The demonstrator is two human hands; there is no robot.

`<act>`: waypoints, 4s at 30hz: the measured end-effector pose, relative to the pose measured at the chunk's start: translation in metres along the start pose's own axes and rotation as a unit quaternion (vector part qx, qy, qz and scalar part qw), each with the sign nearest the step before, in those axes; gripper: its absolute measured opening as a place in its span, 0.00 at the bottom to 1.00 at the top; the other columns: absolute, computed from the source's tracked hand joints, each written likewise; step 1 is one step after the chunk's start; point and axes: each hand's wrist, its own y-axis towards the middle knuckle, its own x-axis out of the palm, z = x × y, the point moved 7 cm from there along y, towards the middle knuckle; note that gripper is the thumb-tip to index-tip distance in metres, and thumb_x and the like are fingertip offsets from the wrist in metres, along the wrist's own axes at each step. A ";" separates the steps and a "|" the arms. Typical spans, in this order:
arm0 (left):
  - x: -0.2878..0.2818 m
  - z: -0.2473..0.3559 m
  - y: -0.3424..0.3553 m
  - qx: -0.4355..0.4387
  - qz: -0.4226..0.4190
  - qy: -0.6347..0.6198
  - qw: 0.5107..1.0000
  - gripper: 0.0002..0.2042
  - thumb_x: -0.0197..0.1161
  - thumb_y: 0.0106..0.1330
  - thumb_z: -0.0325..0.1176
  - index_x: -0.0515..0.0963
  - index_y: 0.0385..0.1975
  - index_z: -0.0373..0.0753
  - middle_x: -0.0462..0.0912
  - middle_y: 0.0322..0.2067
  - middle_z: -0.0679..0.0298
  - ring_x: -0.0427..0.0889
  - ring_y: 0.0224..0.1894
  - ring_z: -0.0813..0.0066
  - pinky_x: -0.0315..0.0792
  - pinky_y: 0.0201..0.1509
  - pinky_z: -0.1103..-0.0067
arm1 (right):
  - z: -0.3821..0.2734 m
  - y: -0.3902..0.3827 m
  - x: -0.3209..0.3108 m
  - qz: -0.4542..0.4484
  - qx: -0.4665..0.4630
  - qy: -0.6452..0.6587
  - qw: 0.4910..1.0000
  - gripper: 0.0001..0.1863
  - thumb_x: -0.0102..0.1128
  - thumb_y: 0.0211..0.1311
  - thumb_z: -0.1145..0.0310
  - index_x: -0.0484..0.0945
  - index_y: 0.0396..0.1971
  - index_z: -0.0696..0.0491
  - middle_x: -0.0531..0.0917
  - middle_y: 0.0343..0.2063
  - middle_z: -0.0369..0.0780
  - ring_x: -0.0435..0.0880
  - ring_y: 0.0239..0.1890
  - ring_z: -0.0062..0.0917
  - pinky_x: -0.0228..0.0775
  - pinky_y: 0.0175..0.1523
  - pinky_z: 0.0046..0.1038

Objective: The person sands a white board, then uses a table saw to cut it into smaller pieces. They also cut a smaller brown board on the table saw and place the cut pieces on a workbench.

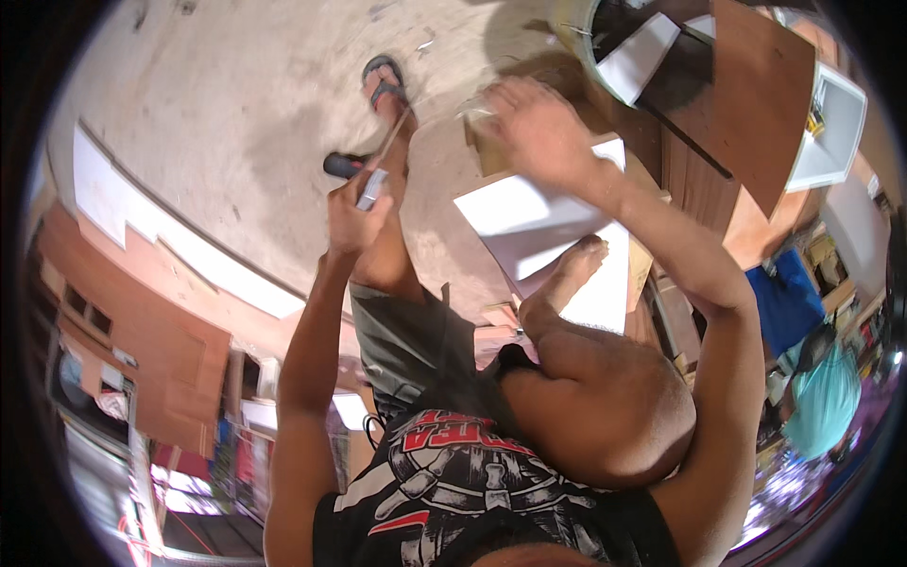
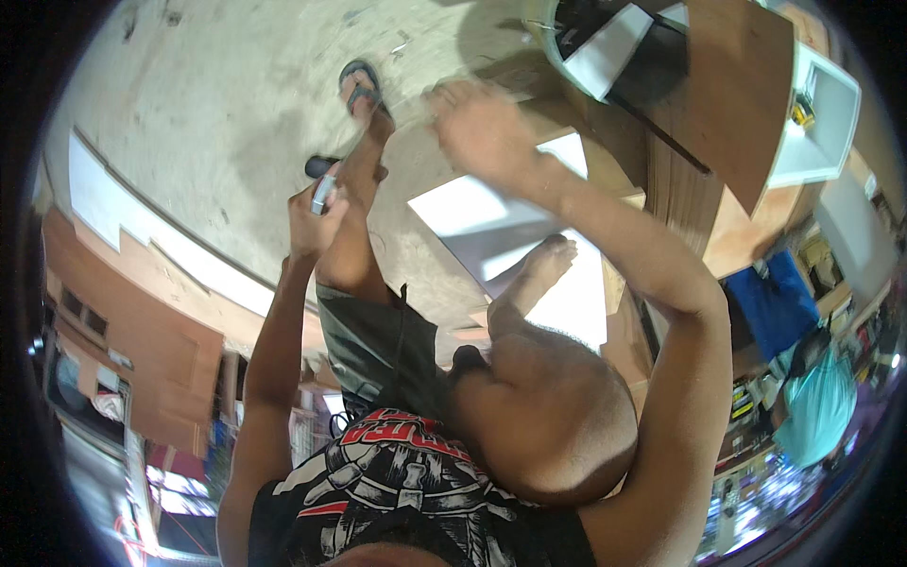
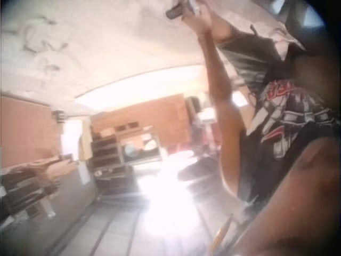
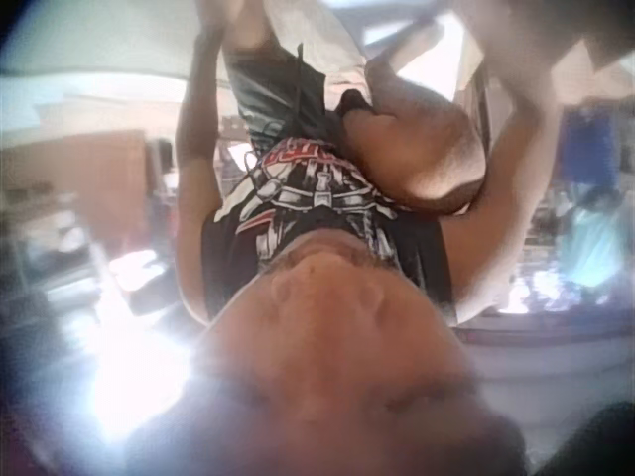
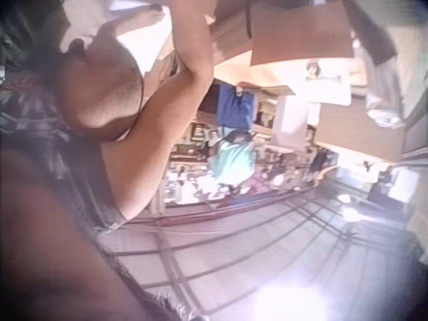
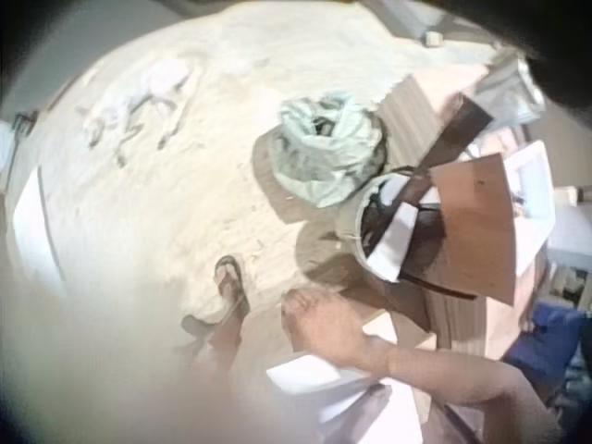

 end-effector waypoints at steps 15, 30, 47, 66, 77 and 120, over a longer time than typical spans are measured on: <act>-0.064 0.139 0.037 0.093 -0.099 0.162 0.977 0.12 0.66 0.64 0.31 0.72 0.22 0.35 0.69 0.21 0.74 0.66 0.24 0.85 0.62 0.27 0.78 | 0.056 -0.198 -0.068 0.234 0.401 -0.158 0.872 0.24 0.63 0.64 0.54 0.79 0.57 0.49 0.82 0.52 0.44 0.78 0.58 0.39 0.61 0.68 0.52; -0.069 0.251 0.000 0.095 -0.292 -0.237 0.922 0.24 0.52 0.78 0.53 0.72 0.57 0.37 0.76 0.58 0.48 0.80 0.56 0.66 0.76 0.60 0.69 | -0.098 -0.448 0.267 0.424 0.795 0.315 0.298 0.45 0.60 0.64 0.41 0.63 0.71 0.59 0.67 0.66 0.61 0.69 0.69 0.52 0.63 0.72 0.43; 0.173 0.249 -0.108 -0.087 -0.482 -0.108 0.865 0.27 0.65 0.73 0.34 0.64 0.69 0.45 0.79 0.56 0.63 0.79 0.56 0.73 0.74 0.59 0.71 | -0.094 -0.397 0.242 0.293 0.803 0.444 0.270 0.81 0.83 0.41 0.40 0.27 0.74 0.67 0.27 0.71 0.74 0.27 0.76 0.68 0.47 0.69 0.73; 0.536 0.335 -0.030 0.303 -0.542 0.162 0.767 0.29 0.61 0.72 0.55 0.77 0.56 0.31 0.87 0.46 0.53 0.86 0.47 0.58 0.77 0.56 0.68 | -0.090 -0.392 0.231 0.263 0.796 0.461 0.291 0.81 0.80 0.43 0.38 0.24 0.74 0.66 0.23 0.70 0.74 0.23 0.76 0.67 0.42 0.69 0.74; 0.210 0.204 0.087 0.169 -0.322 0.280 0.889 0.38 0.63 0.70 0.57 0.64 0.66 0.29 0.70 0.65 0.49 0.73 0.61 0.58 0.71 0.61 0.65 | -0.095 -0.397 0.242 0.294 0.797 0.465 0.248 0.82 0.82 0.40 0.38 0.24 0.75 0.61 0.22 0.71 0.70 0.21 0.76 0.65 0.41 0.69 0.74; 0.165 0.000 -0.144 0.173 -0.546 0.477 0.667 0.19 0.62 0.73 0.50 0.81 0.47 0.39 0.86 0.40 0.66 0.83 0.36 0.76 0.78 0.40 0.77 | -0.551 -0.234 0.655 0.640 0.503 0.294 -0.500 0.41 0.52 0.71 0.36 0.80 0.45 0.69 0.86 0.41 0.50 0.84 0.40 0.38 0.76 0.48 0.38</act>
